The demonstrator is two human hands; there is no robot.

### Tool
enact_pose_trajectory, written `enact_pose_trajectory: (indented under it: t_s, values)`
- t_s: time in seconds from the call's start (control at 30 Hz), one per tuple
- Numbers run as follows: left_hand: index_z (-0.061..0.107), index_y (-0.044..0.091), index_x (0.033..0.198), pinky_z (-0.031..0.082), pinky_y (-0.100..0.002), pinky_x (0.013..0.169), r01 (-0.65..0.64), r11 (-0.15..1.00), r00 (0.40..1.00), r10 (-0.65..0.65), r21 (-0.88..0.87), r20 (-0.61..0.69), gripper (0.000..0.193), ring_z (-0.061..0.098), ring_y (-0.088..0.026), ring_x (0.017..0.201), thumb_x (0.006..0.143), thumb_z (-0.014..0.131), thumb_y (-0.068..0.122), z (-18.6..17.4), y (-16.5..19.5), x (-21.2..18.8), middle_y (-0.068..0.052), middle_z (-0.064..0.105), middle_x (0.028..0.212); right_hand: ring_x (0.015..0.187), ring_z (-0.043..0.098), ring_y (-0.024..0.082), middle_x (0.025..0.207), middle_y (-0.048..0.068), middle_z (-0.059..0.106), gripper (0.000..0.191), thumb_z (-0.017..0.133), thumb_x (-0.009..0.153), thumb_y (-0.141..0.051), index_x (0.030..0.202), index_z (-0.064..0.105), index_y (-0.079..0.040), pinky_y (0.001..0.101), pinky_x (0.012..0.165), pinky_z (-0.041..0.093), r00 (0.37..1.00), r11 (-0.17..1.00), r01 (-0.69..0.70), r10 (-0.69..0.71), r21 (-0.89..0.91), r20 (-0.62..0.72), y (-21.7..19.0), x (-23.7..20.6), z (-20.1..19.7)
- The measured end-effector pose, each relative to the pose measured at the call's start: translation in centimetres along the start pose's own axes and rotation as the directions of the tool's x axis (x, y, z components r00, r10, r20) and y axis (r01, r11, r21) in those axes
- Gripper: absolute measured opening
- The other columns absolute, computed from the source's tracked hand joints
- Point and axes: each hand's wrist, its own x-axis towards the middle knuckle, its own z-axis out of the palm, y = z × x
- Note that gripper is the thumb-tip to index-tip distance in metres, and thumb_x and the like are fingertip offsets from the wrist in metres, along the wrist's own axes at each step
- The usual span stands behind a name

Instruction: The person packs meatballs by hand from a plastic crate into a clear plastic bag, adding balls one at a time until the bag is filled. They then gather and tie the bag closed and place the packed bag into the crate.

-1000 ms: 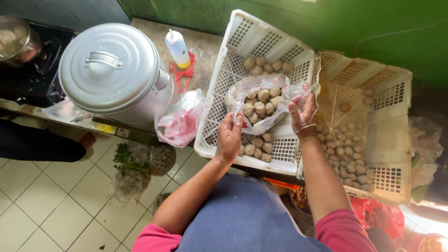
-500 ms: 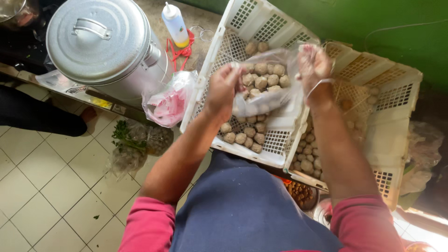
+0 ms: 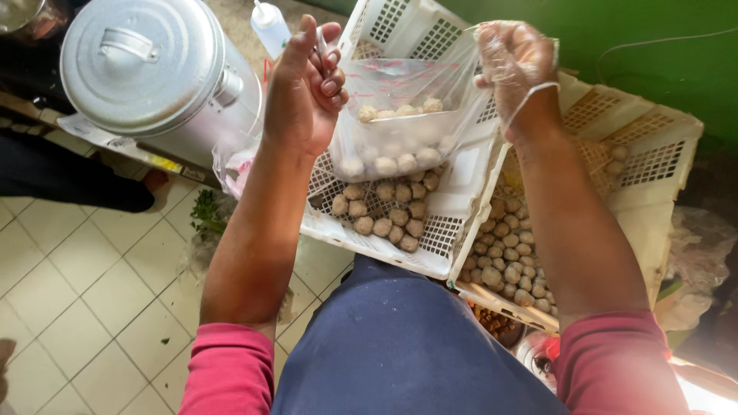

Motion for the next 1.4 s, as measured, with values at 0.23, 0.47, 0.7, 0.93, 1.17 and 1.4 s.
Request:
enact_pose_trajectory:
  t_s: [0.23, 0.47, 0.7, 0.93, 1.17, 1.4]
  values:
    - [0.03, 0.004, 0.157, 0.059, -0.035, 0.085, 0.002, 0.982, 0.995, -0.022, 0.188, 0.102, 0.079, 0.069, -0.018, 0.095, 0.099, 0.064, 0.046, -3.5, -2.8, -2.5, -0.007, 0.06, 0.111, 0.076, 0.061, 0.009, 0.096, 0.0, 0.068, 0.025, 0.07, 0.104, -0.02, 0.118, 0.062, -0.001, 0.0258, 0.07, 0.058, 0.991, 0.997, -0.071, 0.071, 0.0, 0.116, 4.2, 0.7, -1.7]
    - [0.018, 0.007, 0.166, 0.055, -0.031, 0.082, -0.034, 0.954, 0.988, -0.013, 0.299, 0.155, 0.085, 0.062, -0.013, 0.087, 0.105, 0.06, 0.049, -4.4, -3.9, -3.1, -0.011, 0.058, 0.12, 0.078, 0.06, 0.007, 0.09, -0.001, 0.065, 0.024, 0.066, 0.107, -0.02, 0.123, 0.064, -0.003, 0.024, 0.073, 0.054, 0.986, 0.991, -0.12, 0.111, 0.063, 0.128, 7.2, -0.3, -3.8]
    - [0.022, 0.007, 0.167, 0.054, -0.03, 0.086, -0.05, 0.954, 0.986, 0.0, 0.297, 0.166, 0.077, 0.062, -0.013, 0.092, 0.109, 0.058, 0.043, -3.8, -4.8, -4.5, -0.012, 0.056, 0.128, 0.082, 0.059, 0.008, 0.094, 0.0, 0.064, 0.025, 0.068, 0.106, -0.012, 0.128, 0.062, 0.001, 0.0236, 0.078, 0.052, 0.986, 0.969, -0.088, 0.052, 0.231, 0.158, 10.0, -2.0, -3.6]
    - [0.033, 0.01, 0.157, 0.057, -0.034, 0.09, 0.131, 0.931, 0.94, -0.226, 0.339, 0.256, 0.063, 0.066, -0.018, 0.11, 0.105, 0.052, 0.04, -3.0, -8.0, -4.2, -0.009, 0.056, 0.138, 0.094, 0.065, 0.013, 0.106, 0.005, 0.069, 0.033, 0.064, 0.103, -0.014, 0.135, 0.061, -0.007, 0.0298, 0.088, 0.058, 0.976, 0.999, 0.04, -0.035, -0.02, 0.213, 6.3, -6.0, 1.6]
    - [0.062, -0.002, 0.128, 0.051, -0.033, 0.079, 0.479, 0.878, 0.857, -0.467, -0.006, 0.219, 0.046, 0.062, -0.021, 0.095, 0.117, 0.049, 0.041, -3.8, -11.8, -3.7, -0.015, 0.066, 0.113, 0.113, 0.065, 0.036, 0.115, 0.017, 0.069, 0.039, 0.067, 0.092, -0.008, 0.13, 0.066, -0.001, 0.0464, 0.097, 0.053, 0.784, 0.508, 0.594, -0.54, -0.624, 0.307, 2.9, -13.4, 7.4]
    - [0.06, 0.005, 0.113, 0.053, -0.035, 0.08, 0.497, 0.86, 0.847, -0.51, 0.115, 0.151, 0.034, 0.064, -0.018, 0.09, 0.103, 0.057, 0.037, -1.6, -7.5, -2.5, -0.01, 0.065, 0.108, 0.115, 0.064, 0.033, 0.122, 0.017, 0.067, 0.041, 0.079, 0.088, -0.01, 0.126, 0.063, -0.005, 0.0444, 0.1, 0.054, 0.847, 0.573, 0.464, -0.511, -0.675, 0.147, 10.0, -23.9, 1.3]
